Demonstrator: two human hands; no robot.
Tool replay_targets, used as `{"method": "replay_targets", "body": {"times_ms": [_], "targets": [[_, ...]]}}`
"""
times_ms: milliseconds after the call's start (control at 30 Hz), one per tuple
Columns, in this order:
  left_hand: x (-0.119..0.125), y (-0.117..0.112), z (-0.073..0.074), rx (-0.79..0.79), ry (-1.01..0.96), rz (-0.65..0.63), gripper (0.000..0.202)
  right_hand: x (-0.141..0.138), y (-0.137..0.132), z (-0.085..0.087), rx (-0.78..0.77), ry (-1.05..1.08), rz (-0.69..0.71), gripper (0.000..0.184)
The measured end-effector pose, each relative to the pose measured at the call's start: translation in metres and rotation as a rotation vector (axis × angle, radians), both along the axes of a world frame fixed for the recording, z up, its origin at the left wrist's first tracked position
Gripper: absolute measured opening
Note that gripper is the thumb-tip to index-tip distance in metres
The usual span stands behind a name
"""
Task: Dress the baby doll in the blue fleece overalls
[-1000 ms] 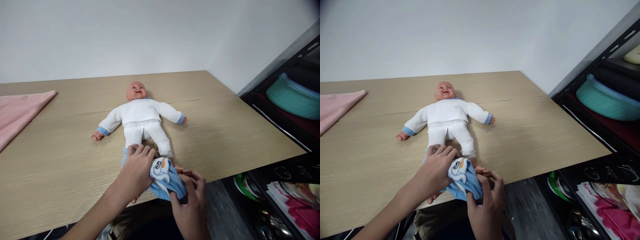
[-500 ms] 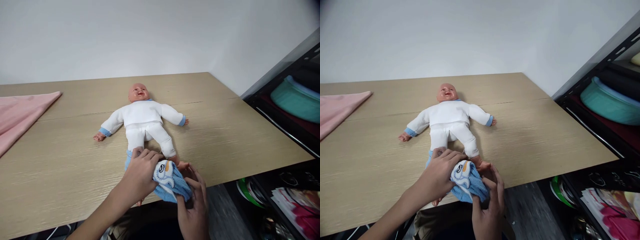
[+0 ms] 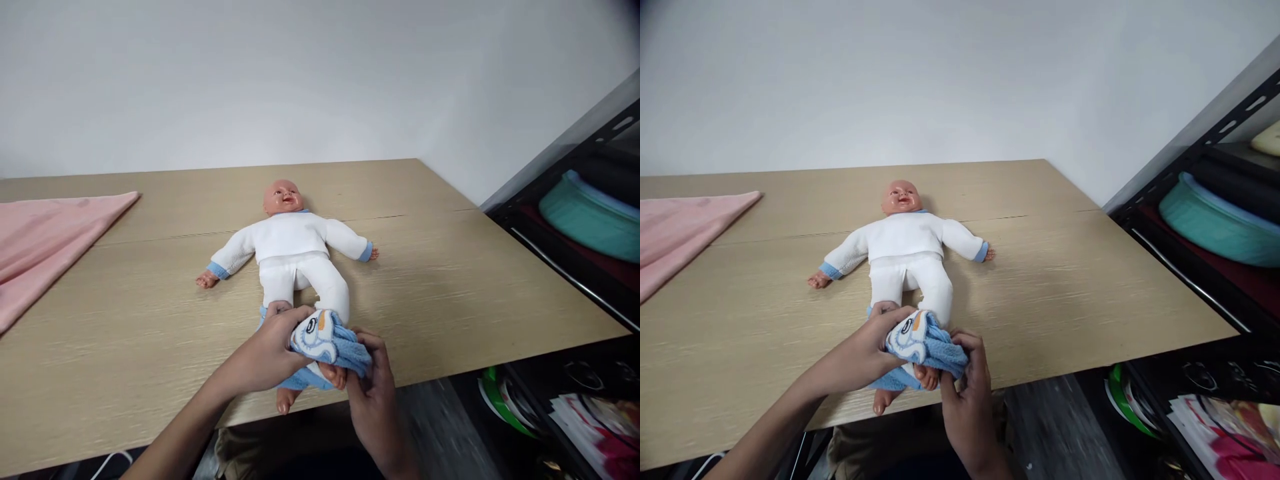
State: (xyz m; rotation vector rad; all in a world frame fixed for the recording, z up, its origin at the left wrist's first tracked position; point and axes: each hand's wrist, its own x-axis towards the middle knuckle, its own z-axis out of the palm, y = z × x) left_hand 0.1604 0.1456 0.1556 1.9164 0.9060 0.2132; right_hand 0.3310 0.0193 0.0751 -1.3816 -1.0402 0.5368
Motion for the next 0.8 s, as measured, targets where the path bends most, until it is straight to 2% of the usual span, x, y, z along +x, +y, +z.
{"method": "replay_targets", "body": {"times_ms": [67,133,233,300,333,433,500,567,633,700,800], "targets": [[-0.002,0.0,-0.001,0.044,-0.009,-0.052,0.023,0.003,0.004,-0.002,0.008,-0.01,0.017,0.044],[-0.003,0.003,0.0,0.129,-0.016,-0.122,0.017,0.011,0.008,-0.001,-0.008,-0.04,0.065,0.048],[-0.004,0.012,0.003,0.218,-0.024,-0.214,0.007,0.03,0.019,0.006,-0.047,-0.096,0.2,0.029],[-0.006,0.022,0.004,0.24,-0.025,-0.264,0.015,0.046,0.031,0.015,-0.13,-0.077,0.33,0.016],[-0.007,0.027,0.003,0.246,-0.023,-0.27,0.024,0.054,0.038,0.019,-0.193,-0.056,0.416,0.015],[-0.01,0.035,0.002,0.217,-0.046,-0.229,0.043,0.076,0.062,0.033,-0.359,-0.024,0.702,0.027],[-0.011,0.034,0.002,0.175,-0.118,-0.112,0.043,0.087,0.076,0.042,-0.385,-0.059,0.794,0.033],[-0.011,0.03,0.003,0.144,-0.229,0.025,0.031,0.095,0.084,0.048,-0.357,-0.148,0.802,0.033],[-0.01,0.026,0.006,0.094,-0.312,0.107,0.02,0.102,0.088,0.048,-0.321,-0.239,0.784,0.032],[-0.007,0.025,0.009,-0.001,-0.331,0.094,0.019,0.107,0.09,0.043,-0.291,-0.272,0.785,0.037],[0.0,0.029,0.014,-0.103,-0.328,0.033,0.032,0.112,0.093,0.034,-0.265,-0.176,0.78,0.042]]}}
